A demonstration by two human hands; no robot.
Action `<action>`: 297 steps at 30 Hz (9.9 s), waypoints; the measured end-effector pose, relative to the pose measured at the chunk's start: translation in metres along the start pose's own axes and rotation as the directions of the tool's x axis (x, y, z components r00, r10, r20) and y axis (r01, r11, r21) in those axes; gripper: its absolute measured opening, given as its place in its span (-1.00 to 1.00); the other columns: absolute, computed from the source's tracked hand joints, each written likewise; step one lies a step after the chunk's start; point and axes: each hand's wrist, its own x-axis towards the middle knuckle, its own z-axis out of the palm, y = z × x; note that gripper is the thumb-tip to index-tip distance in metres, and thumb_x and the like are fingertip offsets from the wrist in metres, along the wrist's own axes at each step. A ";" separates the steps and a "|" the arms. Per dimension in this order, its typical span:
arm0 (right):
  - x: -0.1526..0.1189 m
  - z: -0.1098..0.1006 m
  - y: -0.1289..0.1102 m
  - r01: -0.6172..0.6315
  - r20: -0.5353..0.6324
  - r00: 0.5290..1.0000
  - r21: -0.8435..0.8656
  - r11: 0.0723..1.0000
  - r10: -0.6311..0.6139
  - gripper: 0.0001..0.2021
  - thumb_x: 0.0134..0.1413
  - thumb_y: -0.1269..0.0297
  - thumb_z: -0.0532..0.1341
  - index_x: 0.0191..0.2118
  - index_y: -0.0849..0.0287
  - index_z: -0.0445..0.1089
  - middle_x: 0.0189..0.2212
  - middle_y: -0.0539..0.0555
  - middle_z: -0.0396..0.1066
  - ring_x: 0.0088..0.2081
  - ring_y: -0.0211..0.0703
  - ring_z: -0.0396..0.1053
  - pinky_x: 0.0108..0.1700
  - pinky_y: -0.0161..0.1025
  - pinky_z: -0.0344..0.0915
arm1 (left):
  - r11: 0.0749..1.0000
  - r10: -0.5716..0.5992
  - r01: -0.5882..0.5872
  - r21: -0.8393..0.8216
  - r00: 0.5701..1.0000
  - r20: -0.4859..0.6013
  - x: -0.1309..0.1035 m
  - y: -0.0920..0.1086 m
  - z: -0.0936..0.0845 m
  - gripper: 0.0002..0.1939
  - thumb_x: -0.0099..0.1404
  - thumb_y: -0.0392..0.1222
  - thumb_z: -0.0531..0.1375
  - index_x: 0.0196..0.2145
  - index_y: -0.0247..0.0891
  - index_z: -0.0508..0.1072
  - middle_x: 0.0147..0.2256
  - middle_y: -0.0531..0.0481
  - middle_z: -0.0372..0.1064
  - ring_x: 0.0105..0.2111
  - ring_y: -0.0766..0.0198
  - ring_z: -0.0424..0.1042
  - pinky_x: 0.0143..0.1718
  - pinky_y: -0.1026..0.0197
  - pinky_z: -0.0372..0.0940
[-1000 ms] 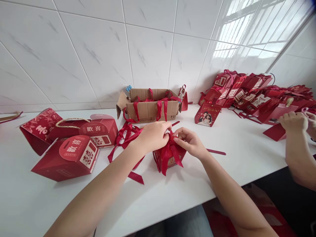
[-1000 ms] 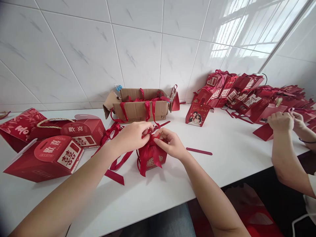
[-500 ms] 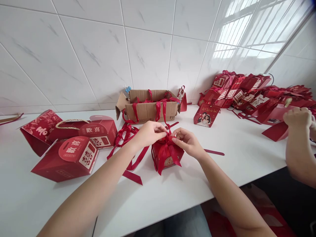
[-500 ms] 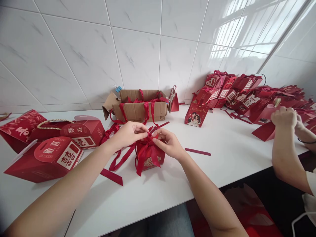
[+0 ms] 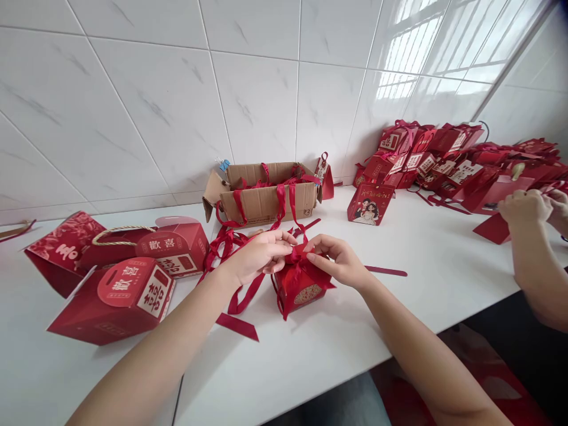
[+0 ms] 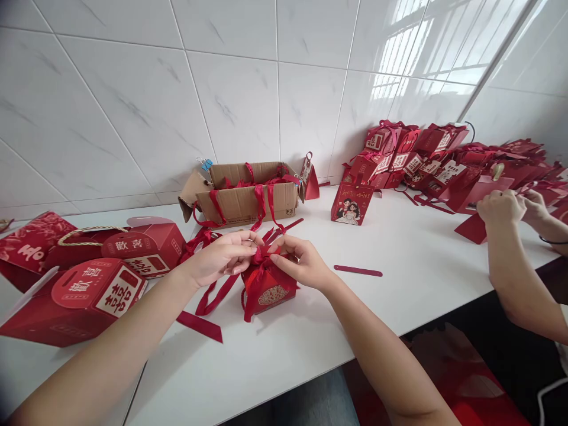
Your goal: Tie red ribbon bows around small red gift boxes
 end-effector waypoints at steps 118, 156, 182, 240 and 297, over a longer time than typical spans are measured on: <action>0.000 -0.039 0.010 -0.178 0.299 0.940 0.015 0.984 0.165 -0.61 0.09 0.05 0.19 -0.61 0.19 0.19 -0.70 -0.12 0.01 -0.61 -0.38 -0.10 -0.54 -0.31 -0.14 | 0.650 0.268 0.034 0.759 0.924 -0.271 -0.052 0.038 0.001 -0.73 0.17 -0.02 0.12 -0.60 -0.18 0.29 -0.67 0.09 0.17 -0.69 0.33 0.08 -0.66 0.26 -0.04; 0.031 -0.018 -0.091 0.329 -0.244 0.915 -0.016 0.944 -0.322 -0.61 0.09 0.19 0.17 0.06 0.06 0.38 -0.47 -0.03 0.37 -0.44 -0.26 0.33 -0.20 -0.16 0.34 | 0.720 0.676 -0.693 0.019 0.696 -0.240 -0.039 0.071 0.031 -0.55 0.14 -0.21 0.13 0.02 -0.21 0.40 -0.10 -0.02 0.45 0.03 0.09 0.33 0.02 0.06 0.19; -0.012 -0.043 -0.108 0.397 -0.128 0.914 0.099 0.912 -0.384 -0.71 0.01 0.01 0.22 -0.48 0.13 0.50 -0.50 0.04 0.43 -0.55 -0.26 0.30 -0.44 -0.21 0.30 | 0.779 0.626 -0.368 0.507 0.510 -0.590 -0.049 0.067 0.000 -0.55 0.06 -0.16 0.19 -0.06 -0.27 0.39 -0.05 -0.15 0.30 0.06 -0.03 0.23 0.09 -0.08 0.13; 0.002 0.012 -0.036 0.117 0.095 0.993 -0.697 0.708 -0.071 -0.86 0.02 0.48 0.15 -0.50 0.23 0.39 -0.48 0.07 0.34 -0.42 -0.24 0.22 -0.35 -0.29 0.16 | 0.461 0.401 -0.082 0.884 0.908 -0.124 -0.015 0.001 0.027 -0.89 0.13 -0.14 0.11 -0.50 -0.17 0.37 -0.41 -0.01 0.46 -0.40 0.15 0.42 -0.50 0.22 0.16; 0.010 -0.008 -0.105 0.179 -0.338 0.939 0.311 0.933 -0.067 -0.74 -0.18 0.17 0.40 -0.35 0.17 0.42 -0.56 -0.08 0.26 -0.59 -0.42 0.11 -0.54 -0.34 0.02 | 0.670 0.725 -0.414 0.616 0.543 -0.423 -0.028 0.023 0.028 -0.95 0.14 -0.21 0.16 -0.40 -0.20 0.33 -0.48 0.07 0.35 -0.45 0.30 0.37 -0.42 0.28 0.25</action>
